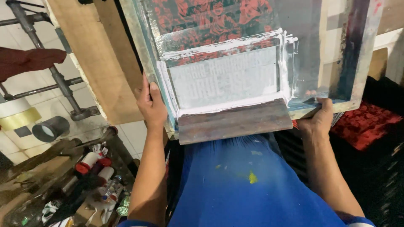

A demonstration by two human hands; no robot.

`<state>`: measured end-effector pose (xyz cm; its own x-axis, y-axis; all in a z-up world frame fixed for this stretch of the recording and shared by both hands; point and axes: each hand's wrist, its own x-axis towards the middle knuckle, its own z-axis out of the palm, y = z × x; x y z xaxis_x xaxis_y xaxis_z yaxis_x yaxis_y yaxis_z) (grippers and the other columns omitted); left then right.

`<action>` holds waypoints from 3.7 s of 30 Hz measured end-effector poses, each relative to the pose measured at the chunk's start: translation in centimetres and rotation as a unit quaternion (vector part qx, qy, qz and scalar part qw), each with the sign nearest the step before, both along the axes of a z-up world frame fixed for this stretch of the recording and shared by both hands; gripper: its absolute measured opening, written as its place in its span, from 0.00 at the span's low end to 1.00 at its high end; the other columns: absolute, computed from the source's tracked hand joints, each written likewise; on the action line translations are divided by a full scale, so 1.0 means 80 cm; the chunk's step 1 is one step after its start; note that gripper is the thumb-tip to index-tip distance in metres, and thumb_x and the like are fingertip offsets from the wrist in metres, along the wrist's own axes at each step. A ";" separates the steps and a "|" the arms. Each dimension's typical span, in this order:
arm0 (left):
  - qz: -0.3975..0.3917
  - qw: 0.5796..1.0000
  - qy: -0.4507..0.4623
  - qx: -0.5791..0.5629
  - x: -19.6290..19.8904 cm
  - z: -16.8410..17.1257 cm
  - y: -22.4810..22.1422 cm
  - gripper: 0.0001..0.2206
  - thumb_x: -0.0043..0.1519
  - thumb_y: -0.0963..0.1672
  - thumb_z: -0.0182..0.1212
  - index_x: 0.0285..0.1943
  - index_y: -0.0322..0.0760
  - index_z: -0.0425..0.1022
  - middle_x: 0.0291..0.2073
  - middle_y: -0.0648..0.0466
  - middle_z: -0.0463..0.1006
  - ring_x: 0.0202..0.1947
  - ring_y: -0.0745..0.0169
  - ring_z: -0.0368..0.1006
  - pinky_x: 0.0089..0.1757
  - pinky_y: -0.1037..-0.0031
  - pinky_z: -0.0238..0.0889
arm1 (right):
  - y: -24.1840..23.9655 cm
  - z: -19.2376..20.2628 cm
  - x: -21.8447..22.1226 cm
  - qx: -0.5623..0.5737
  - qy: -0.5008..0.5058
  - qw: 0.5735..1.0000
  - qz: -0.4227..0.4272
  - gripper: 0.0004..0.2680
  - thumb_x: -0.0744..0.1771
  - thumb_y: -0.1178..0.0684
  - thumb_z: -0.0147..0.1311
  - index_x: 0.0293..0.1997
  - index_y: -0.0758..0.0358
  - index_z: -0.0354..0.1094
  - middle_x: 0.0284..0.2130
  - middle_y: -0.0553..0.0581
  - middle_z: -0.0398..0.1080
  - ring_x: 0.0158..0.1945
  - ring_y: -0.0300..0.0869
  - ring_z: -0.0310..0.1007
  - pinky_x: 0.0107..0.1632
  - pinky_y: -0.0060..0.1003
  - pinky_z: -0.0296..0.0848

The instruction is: Screen printing a design onto t-shirts using a manual screen and squeegee

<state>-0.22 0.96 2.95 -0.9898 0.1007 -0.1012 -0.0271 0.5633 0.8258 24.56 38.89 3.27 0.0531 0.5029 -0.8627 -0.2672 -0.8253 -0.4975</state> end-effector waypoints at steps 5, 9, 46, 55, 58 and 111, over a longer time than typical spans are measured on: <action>0.004 1.000 0.004 0.010 0.002 -0.028 -0.013 0.21 0.74 0.48 0.48 0.75 0.35 0.64 0.31 0.62 0.63 0.38 0.68 0.54 0.47 0.76 0.54 | -0.006 0.014 -0.009 -0.001 0.010 1.000 0.017 0.06 0.58 0.59 0.50 0.35 0.58 0.66 0.32 0.50 0.73 0.39 0.43 0.77 0.53 0.55 0.78; -0.011 0.999 0.012 0.035 -0.001 -0.021 -0.010 0.22 0.75 0.48 0.48 0.75 0.34 0.63 0.26 0.64 0.48 0.28 0.71 0.45 0.33 0.74 0.44 | 0.002 0.001 0.003 0.001 0.030 0.999 0.023 0.06 0.59 0.58 0.50 0.36 0.59 0.67 0.33 0.52 0.74 0.38 0.42 0.77 0.50 0.35 0.76; -0.042 0.995 0.088 0.017 -0.001 -0.026 -0.010 0.19 0.75 0.45 0.49 0.74 0.35 0.64 0.38 0.49 0.74 0.46 0.53 0.62 0.51 0.65 0.60 | -0.007 0.034 -0.005 -0.001 -0.029 0.999 0.021 0.10 0.63 0.53 0.64 0.46 0.57 0.74 0.41 0.56 0.80 0.47 0.47 0.80 0.61 0.52 0.79; -0.028 0.994 0.107 0.015 -0.001 -0.034 -0.012 0.18 0.75 0.43 0.50 0.74 0.35 0.65 0.35 0.52 0.71 0.42 0.56 0.61 0.48 0.67 0.60 | 0.014 0.035 0.047 0.257 -0.222 0.930 0.142 0.32 0.62 0.46 0.68 0.67 0.53 0.44 0.56 0.50 0.64 0.55 0.40 0.76 0.52 0.45 0.72; -0.015 0.995 0.093 0.026 -0.001 -0.035 -0.010 0.18 0.75 0.44 0.49 0.73 0.35 0.65 0.34 0.52 0.71 0.44 0.57 0.62 0.51 0.69 0.61 | 0.014 0.031 0.026 0.011 -0.054 0.998 -0.026 0.19 0.62 0.51 0.65 0.55 0.68 0.67 0.47 0.65 0.73 0.53 0.56 0.79 0.58 0.55 0.80; -0.009 0.998 0.006 0.059 0.002 -0.015 -0.004 0.20 0.76 0.45 0.47 0.77 0.40 0.61 0.32 0.62 0.64 0.43 0.65 0.57 0.57 0.70 0.54 | -0.024 0.048 0.004 0.071 0.122 0.977 0.159 0.30 0.61 0.36 0.59 0.69 0.60 0.63 0.62 0.62 0.72 0.65 0.52 0.72 0.71 0.50 0.70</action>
